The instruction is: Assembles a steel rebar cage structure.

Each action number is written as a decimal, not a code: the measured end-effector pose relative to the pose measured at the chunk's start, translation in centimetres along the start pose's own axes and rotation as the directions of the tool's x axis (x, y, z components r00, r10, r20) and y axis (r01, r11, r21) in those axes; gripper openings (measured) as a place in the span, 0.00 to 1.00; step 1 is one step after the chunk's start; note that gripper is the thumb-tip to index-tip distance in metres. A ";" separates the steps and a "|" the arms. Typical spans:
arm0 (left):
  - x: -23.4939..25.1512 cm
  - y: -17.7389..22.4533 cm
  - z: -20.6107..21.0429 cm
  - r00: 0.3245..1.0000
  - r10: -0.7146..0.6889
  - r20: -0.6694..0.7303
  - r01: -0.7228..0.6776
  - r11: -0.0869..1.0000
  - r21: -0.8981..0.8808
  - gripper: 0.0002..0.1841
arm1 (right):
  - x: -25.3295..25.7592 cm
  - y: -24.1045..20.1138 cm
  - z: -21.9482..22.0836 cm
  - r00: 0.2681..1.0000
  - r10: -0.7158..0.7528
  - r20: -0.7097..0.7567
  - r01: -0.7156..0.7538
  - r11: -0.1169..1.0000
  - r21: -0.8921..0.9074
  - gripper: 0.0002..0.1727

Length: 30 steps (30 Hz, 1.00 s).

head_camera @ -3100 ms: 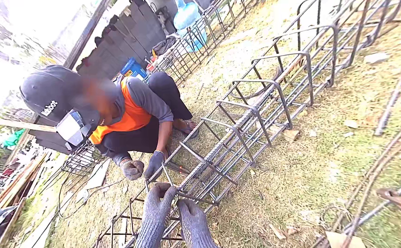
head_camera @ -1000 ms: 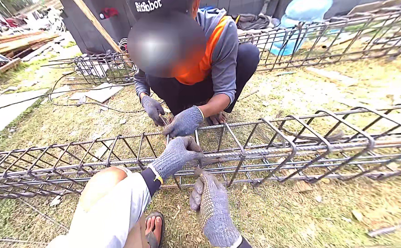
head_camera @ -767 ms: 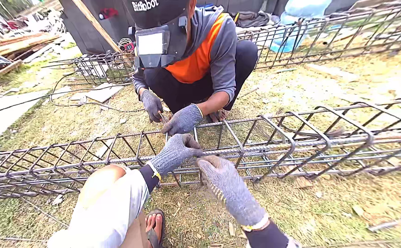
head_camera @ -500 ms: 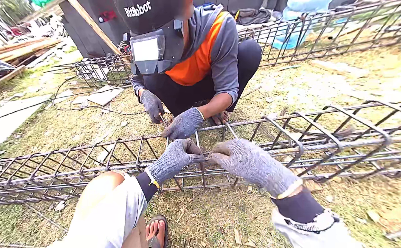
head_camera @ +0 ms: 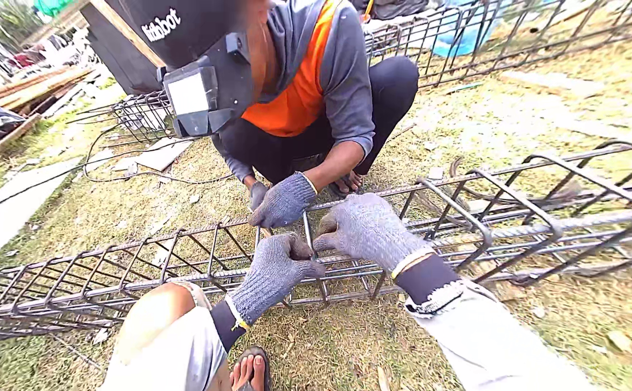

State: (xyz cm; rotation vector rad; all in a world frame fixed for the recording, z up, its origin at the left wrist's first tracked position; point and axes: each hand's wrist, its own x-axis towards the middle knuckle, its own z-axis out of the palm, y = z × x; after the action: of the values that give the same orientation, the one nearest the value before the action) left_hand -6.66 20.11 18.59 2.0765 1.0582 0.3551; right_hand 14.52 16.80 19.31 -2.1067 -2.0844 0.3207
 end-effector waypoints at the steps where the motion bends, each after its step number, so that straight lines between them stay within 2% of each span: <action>1: 0.0 0.0 0.0 1.000 0.010 -0.012 -0.010 1.000 0.004 0.11 | -0.4 0.0 0.2 0.998 -0.013 -0.065 0.013 1.000 -0.003 0.19; 4: -1.1 2.1 -0.6 1.000 -0.008 -0.012 0.008 1.000 0.024 0.09 | -2.1 -0.5 1.5 0.941 -0.112 -0.320 0.110 0.994 -0.026 0.14; 6: -2.6 5.8 -1.8 0.996 -0.077 0.035 0.076 0.997 0.024 0.07 | -3.4 -1.4 2.8 0.900 -0.184 -0.395 0.187 0.982 -0.033 0.10; 7: -2.7 6.2 -2.0 0.995 -0.093 0.040 0.092 0.995 0.029 0.06 | -4.0 -1.8 3.5 0.900 -0.198 -0.388 0.205 0.978 -0.024 0.09; 9: -2.0 4.2 -1.3 0.998 -0.060 0.018 0.059 0.998 0.018 0.07 | -4.9 -2.3 4.5 0.922 -0.193 -0.336 0.213 0.977 0.026 0.11; 10: -1.1 1.9 -0.5 1.000 -0.020 -0.012 0.021 0.999 0.029 0.08 | -5.3 -2.4 4.7 0.932 -0.185 -0.312 0.212 0.976 0.054 0.14; 12: -0.5 0.1 0.1 0.999 0.018 -0.036 -0.017 1.000 0.024 0.09 | -5.8 -2.6 4.1 0.968 -0.159 -0.194 0.177 0.981 0.078 0.22; 14: -1.4 2.2 -0.8 1.000 -0.004 -0.001 0.004 0.999 0.040 0.08 | -5.7 -2.7 3.5 0.987 -0.143 -0.077 0.145 0.989 0.030 0.24; 17: -2.7 6.0 -2.1 0.999 -0.036 0.013 0.035 0.999 0.034 0.06 | -4.8 -2.3 2.8 0.993 -0.112 0.040 0.111 0.994 0.009 0.19; 19: -2.3 4.8 -1.5 1.000 -0.029 -0.012 0.029 0.999 0.032 0.07 | -4.3 -2.7 2.7 0.990 -0.094 0.108 0.094 0.996 0.004 0.21; 22: -0.3 0.7 0.0 0.998 0.023 -0.058 -0.021 0.999 0.036 0.09 | -3.7 -3.2 2.4 0.980 -0.036 0.195 0.042 0.999 -0.025 0.22; 25: 0.0 0.4 0.3 0.998 0.023 -0.055 -0.022 0.999 0.024 0.09 | -3.4 -3.5 2.1 0.967 0.002 0.253 -0.002 1.000 -0.002 0.21; 27: 0.1 0.5 0.2 0.998 0.015 -0.056 -0.013 0.999 0.037 0.09 | -3.8 -4.0 2.7 0.988 0.014 0.154 -0.015 1.000 0.007 0.19; 29: 0.5 0.3 0.1 0.998 0.017 -0.057 -0.016 0.999 0.032 0.09 | -5.2 -4.6 4.4 0.989 0.059 -0.135 -0.049 0.996 0.073 0.20; 30: 0.8 0.1 0.1 0.998 0.019 -0.054 -0.017 0.999 0.035 0.10 | -6.3 -4.9 5.8 0.938 0.104 -0.330 -0.062 0.989 0.135 0.22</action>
State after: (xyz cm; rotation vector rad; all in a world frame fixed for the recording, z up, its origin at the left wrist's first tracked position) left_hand -6.08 20.63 18.53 2.1188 1.0851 0.4064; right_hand 8.22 10.39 15.25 -2.0155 -1.7403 0.0868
